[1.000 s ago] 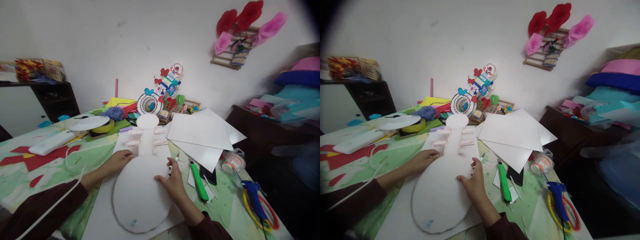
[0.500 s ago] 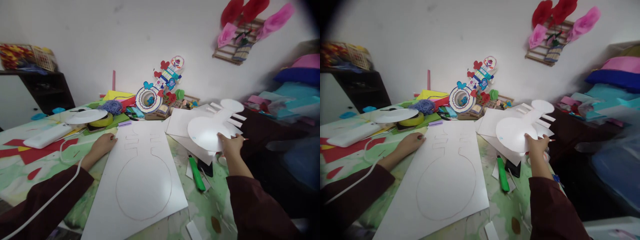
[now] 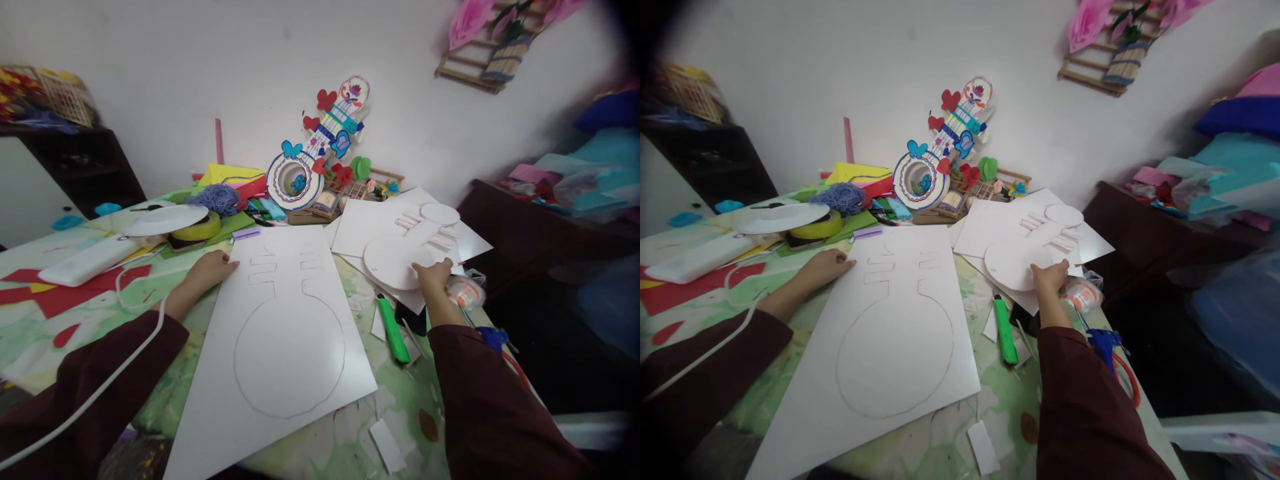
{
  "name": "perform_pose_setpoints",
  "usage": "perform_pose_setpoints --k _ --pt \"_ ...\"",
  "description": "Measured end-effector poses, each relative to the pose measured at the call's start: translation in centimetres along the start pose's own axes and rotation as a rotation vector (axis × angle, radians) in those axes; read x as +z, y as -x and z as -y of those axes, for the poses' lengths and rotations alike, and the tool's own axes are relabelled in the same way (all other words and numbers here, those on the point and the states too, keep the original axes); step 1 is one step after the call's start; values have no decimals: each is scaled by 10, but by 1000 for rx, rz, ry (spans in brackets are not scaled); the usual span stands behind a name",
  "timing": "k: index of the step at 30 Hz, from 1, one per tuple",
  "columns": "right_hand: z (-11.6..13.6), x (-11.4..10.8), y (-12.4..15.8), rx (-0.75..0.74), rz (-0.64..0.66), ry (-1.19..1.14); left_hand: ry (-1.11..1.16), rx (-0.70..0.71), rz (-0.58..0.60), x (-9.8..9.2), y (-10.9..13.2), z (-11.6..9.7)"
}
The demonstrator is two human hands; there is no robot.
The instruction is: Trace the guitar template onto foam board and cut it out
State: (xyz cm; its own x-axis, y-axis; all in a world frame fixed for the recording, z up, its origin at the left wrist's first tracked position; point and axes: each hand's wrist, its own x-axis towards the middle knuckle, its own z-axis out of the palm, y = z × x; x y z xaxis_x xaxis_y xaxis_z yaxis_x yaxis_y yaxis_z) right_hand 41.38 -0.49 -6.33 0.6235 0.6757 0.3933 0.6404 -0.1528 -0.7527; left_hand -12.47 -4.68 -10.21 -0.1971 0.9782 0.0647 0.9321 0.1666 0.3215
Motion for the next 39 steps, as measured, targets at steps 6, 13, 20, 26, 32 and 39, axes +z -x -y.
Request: perform_pose_setpoints --k 6,13,20,26,32,39 --pt "35 -16 42 -60 -43 -98 199 -42 -226 -18 4 -17" --pt "100 -36 171 -399 496 -661 829 108 -346 -48 46 -108" --pt "75 -35 235 -636 497 -451 1245 224 618 8 131 -194" --pt "51 -44 230 -697 427 -330 1543 -30 986 39 145 -197" --pt "59 -51 236 -630 290 -337 1705 -41 1120 37 148 -189" --pt "49 -52 225 -773 296 -248 1711 -25 1151 32 150 -187"
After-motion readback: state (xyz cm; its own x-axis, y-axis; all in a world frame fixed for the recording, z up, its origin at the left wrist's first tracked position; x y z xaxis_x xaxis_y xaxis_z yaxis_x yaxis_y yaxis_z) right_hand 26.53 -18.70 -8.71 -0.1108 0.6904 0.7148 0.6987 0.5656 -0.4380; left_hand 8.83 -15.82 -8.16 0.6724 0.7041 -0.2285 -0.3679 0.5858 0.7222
